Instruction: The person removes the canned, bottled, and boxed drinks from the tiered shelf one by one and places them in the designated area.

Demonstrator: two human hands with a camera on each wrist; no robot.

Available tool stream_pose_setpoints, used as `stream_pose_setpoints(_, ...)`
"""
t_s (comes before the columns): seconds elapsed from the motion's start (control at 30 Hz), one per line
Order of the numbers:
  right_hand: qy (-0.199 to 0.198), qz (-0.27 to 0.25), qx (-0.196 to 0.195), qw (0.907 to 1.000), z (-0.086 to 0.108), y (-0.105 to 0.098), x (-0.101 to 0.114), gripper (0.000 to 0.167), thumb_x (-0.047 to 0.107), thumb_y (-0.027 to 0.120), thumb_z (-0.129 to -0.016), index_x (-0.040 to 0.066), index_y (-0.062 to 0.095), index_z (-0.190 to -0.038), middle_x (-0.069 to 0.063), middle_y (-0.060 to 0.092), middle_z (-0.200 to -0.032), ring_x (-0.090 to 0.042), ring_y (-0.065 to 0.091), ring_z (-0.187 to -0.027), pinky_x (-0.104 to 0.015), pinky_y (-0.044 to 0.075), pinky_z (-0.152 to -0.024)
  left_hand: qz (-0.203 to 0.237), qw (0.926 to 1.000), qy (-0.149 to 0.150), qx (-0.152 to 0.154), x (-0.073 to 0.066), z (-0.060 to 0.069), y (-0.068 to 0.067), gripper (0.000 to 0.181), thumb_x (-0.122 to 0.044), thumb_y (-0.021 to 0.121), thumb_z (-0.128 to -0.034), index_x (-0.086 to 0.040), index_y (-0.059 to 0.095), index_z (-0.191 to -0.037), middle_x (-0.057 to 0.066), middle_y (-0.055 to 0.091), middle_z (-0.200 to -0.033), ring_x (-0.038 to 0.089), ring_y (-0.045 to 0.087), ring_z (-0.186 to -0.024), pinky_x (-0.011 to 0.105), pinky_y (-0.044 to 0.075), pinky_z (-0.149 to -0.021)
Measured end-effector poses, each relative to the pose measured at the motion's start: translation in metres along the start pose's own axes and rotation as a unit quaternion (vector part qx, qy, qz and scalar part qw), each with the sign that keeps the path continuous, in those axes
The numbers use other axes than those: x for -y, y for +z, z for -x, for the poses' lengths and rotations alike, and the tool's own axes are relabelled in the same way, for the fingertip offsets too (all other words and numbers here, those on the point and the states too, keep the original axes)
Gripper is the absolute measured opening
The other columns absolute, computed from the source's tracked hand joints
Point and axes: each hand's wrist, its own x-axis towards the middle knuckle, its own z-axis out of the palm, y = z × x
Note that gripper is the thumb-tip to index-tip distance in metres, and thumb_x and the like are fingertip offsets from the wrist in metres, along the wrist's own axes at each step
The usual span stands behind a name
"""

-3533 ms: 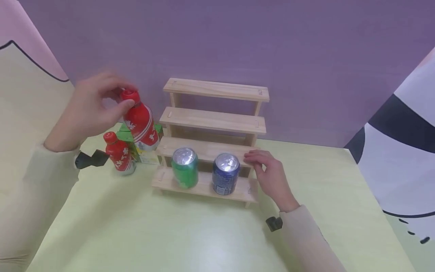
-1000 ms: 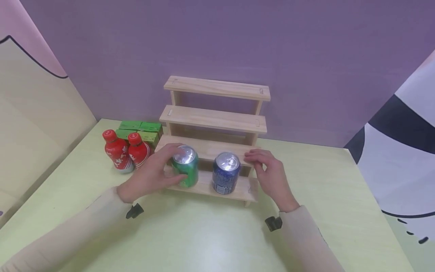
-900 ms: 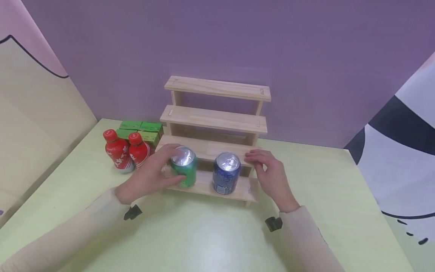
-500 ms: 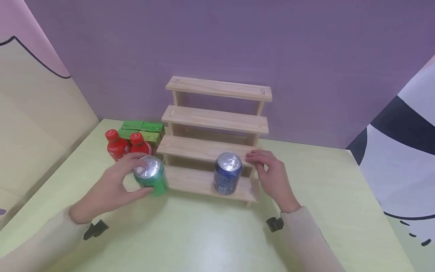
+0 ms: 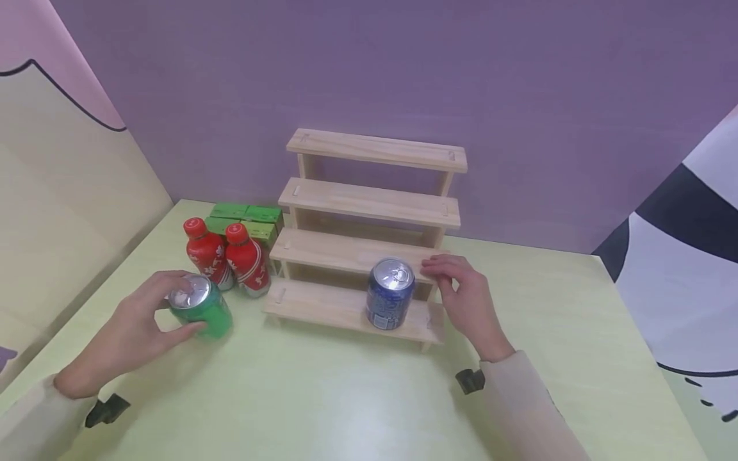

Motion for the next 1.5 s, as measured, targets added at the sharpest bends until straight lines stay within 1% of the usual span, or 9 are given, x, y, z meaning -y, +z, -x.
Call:
stream_pose_setpoints(0.3,0.0,-0.002,0.004,1.0,0.0,0.0,-0.002,0.023,-0.013,0.06,-0.086,0.004,0.074,-0.092,-0.005,0.067,-0.105,-0.024,0.055,-0.112,-0.018,0.035,-0.097,-0.014,0.9992,-0.037,-0.001,0.021,0.004,0.009,0.063,-0.003,0.087,-0.0625,-0.001,0.05,-0.114,0.011,0.049,-0.115,0.024,0.054,-0.097,0.039,0.055,-0.068)
stream_pose_setpoints(0.43,-0.001,-0.001,0.005,1.0,0.0,-0.001,0.0,0.023,-0.013,0.059,-0.085,0.003,0.074,-0.092,-0.006,0.067,-0.106,-0.025,0.055,-0.112,-0.017,0.035,-0.097,-0.022,0.9984,-0.052,-0.008,0.025,0.003,0.011,0.063,-0.004,0.086,-0.064,-0.003,0.048,-0.113,0.013,0.048,-0.114,0.025,0.053,-0.095,0.041,0.055,-0.067)
stream_pose_setpoints(0.63,0.002,-0.001,0.007,1.0,0.0,-0.001,0.0,0.023,-0.013,0.059,-0.086,0.003,0.074,-0.093,-0.006,0.067,-0.106,-0.025,0.054,-0.113,-0.017,0.035,-0.097,-0.02,0.9974,-0.069,-0.003,0.029,-0.001,0.012,0.064,-0.004,0.084,-0.0681,-0.002,0.043,-0.118,0.016,0.045,-0.115,0.028,0.051,-0.097,0.045,0.054,-0.069)
stream_pose_setpoints(1.13,0.009,0.0,0.007,0.9999,0.001,-0.001,-0.001,0.022,-0.012,0.059,-0.086,0.003,0.074,-0.093,-0.005,0.067,-0.107,-0.025,0.053,-0.115,-0.016,0.035,-0.097,-0.015,0.9978,-0.065,0.001,0.037,-0.006,0.015,0.07,-0.004,0.083,-0.0694,-0.001,0.039,-0.124,0.017,0.043,-0.119,0.03,0.048,-0.103,0.046,0.053,-0.072)
stream_pose_setpoints(1.2,0.011,0.001,0.007,0.9999,0.001,-0.001,-0.001,0.022,-0.012,0.059,-0.086,0.004,0.074,-0.094,-0.005,0.067,-0.107,-0.025,0.053,-0.115,-0.017,0.035,-0.097,-0.019,0.9974,-0.07,-0.002,0.036,-0.006,0.015,0.068,-0.005,0.083,-0.0691,0.0,0.041,-0.122,0.019,0.042,-0.121,0.032,0.047,-0.105,0.049,0.052,-0.074)
stream_pose_setpoints(1.3,0.01,0.002,0.007,0.9999,0.001,-0.001,-0.002,0.023,-0.012,0.059,-0.086,0.004,0.074,-0.094,-0.005,0.067,-0.107,-0.025,0.053,-0.115,-0.017,0.035,-0.098,-0.033,0.9968,-0.069,-0.025,0.031,-0.007,0.014,0.062,-0.006,0.082,-0.068,0.0,0.046,-0.118,0.021,0.041,-0.126,0.037,0.043,-0.112,0.054,0.05,-0.077)
stream_pose_setpoints(1.37,0.008,0.002,0.006,0.9999,0.001,0.0,-0.002,0.023,-0.012,0.059,-0.086,0.004,0.074,-0.094,-0.005,0.067,-0.107,-0.025,0.053,-0.115,-0.018,0.035,-0.098,-0.044,0.9961,-0.056,-0.052,0.027,-0.008,0.012,0.059,-0.007,0.082,-0.0669,0.0,0.049,-0.115,0.022,0.041,-0.127,0.038,0.039,-0.115,0.055,0.049,-0.077)
stream_pose_setpoints(1.43,0.008,0.001,0.006,1.0,0.001,0.0,-0.002,0.023,-0.012,0.059,-0.086,0.004,0.074,-0.093,-0.005,0.067,-0.107,-0.025,0.053,-0.114,-0.017,0.035,-0.097,-0.051,0.9948,-0.029,-0.082,0.023,-0.011,0.011,0.054,-0.008,0.081,-0.0664,-0.001,0.053,-0.113,0.021,0.044,-0.127,0.036,0.038,-0.117,0.05,0.049,-0.077)
stream_pose_setpoints(1.5,0.007,0.0,0.005,1.0,0.001,0.0,-0.002,0.023,-0.012,0.059,-0.086,0.004,0.074,-0.093,-0.005,0.067,-0.107,-0.025,0.053,-0.114,-0.017,0.035,-0.097,-0.047,0.9932,0.002,-0.106,0.017,-0.014,0.01,0.05,-0.008,0.078,-0.0668,0.0,0.056,-0.111,0.019,0.047,-0.125,0.034,0.039,-0.116,0.04,0.047,-0.079)
